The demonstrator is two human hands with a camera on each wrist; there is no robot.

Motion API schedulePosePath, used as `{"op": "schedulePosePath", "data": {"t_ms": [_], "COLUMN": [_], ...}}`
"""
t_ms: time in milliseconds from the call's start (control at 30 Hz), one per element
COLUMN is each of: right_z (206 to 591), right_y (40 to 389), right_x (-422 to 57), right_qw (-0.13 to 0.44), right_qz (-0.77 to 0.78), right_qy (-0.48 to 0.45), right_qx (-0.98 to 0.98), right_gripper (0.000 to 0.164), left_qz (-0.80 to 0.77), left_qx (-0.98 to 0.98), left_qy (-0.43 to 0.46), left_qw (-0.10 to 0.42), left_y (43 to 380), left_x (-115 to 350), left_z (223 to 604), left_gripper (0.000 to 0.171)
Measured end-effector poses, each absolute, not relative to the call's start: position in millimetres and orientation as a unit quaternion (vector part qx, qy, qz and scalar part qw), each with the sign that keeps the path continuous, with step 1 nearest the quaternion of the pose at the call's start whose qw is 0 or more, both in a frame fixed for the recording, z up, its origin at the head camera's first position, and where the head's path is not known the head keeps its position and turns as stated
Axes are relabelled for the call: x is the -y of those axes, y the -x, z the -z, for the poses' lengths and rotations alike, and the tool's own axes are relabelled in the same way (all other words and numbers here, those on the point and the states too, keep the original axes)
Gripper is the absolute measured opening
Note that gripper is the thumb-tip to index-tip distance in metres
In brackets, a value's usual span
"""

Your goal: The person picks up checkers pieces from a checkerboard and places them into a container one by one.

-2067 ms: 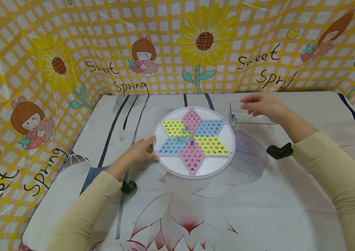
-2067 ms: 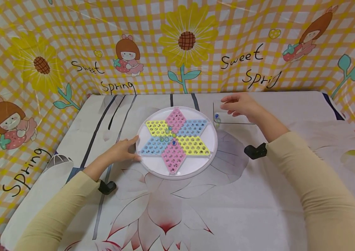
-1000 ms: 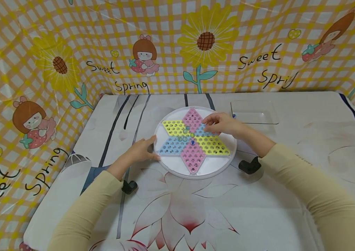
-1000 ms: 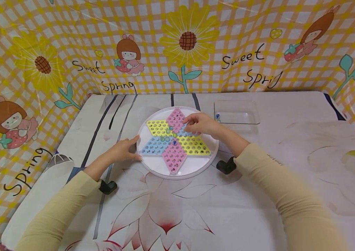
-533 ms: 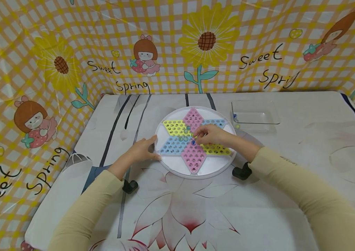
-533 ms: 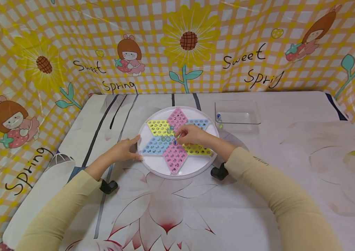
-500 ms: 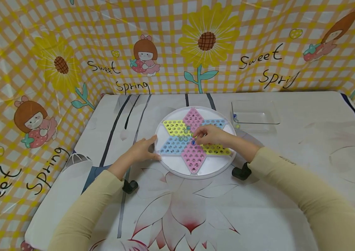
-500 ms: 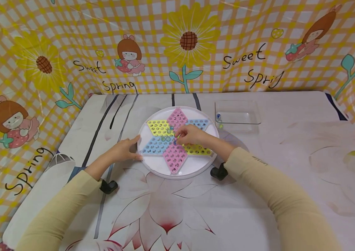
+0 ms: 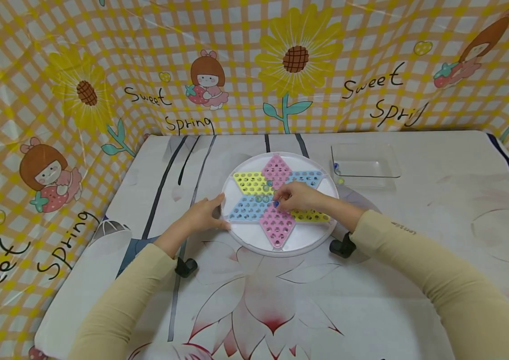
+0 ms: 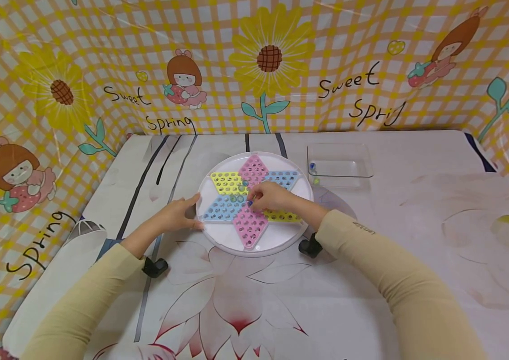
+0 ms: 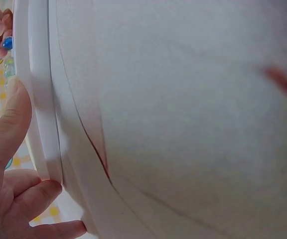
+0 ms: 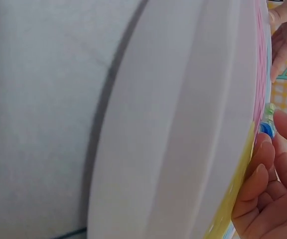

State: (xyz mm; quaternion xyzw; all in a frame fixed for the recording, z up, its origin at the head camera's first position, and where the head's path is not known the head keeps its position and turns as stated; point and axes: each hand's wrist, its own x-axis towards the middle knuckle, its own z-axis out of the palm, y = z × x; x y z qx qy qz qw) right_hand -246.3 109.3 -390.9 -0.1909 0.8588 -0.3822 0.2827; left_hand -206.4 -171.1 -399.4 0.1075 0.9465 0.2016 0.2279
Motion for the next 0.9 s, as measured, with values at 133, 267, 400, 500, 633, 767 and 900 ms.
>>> {"op": "schedulePosePath", "data": {"t_ms": [133, 267, 400, 500, 633, 767, 900], "right_z": [394.8, 396.1, 395.4, 395.2, 394.5, 392.4, 389.7], "right_y": [247.0, 246.6, 245.4, 244.8, 244.1, 242.9, 242.8], "right_x": [-105.8, -103.3, -102.3, -102.5, -105.3, -110.2, -115.2], "right_qw": [0.275, 0.271, 0.27, 0.268, 0.273, 0.281, 0.289], "right_qz": [0.365, 0.352, 0.344, 0.345, 0.354, 0.37, 0.389], "right_qy": [0.178, 0.17, 0.177, 0.186, 0.184, 0.183, 0.179], "right_qx": [-0.871, -0.88, -0.882, -0.88, -0.876, -0.866, -0.856], "right_gripper": [0.025, 0.022, 0.02, 0.019, 0.018, 0.019, 0.023], "left_qz": [-0.199, -0.198, -0.202, -0.204, -0.204, -0.204, -0.203], "left_qx": [-0.947, -0.947, -0.946, -0.947, -0.946, -0.946, -0.947], "left_qy": [-0.105, -0.104, -0.102, -0.102, -0.105, -0.105, -0.105], "left_qw": [0.23, 0.231, 0.231, 0.228, 0.227, 0.227, 0.226], "left_y": [206.3, 206.3, 205.9, 205.7, 205.5, 205.6, 205.4], "left_x": [171.3, 171.5, 171.7, 171.9, 171.9, 171.4, 170.9], "left_z": [398.4, 398.5, 398.6, 398.5, 398.7, 399.1, 399.0], "left_gripper": [0.093, 0.092, 0.092, 0.092, 0.092, 0.092, 0.092]}}
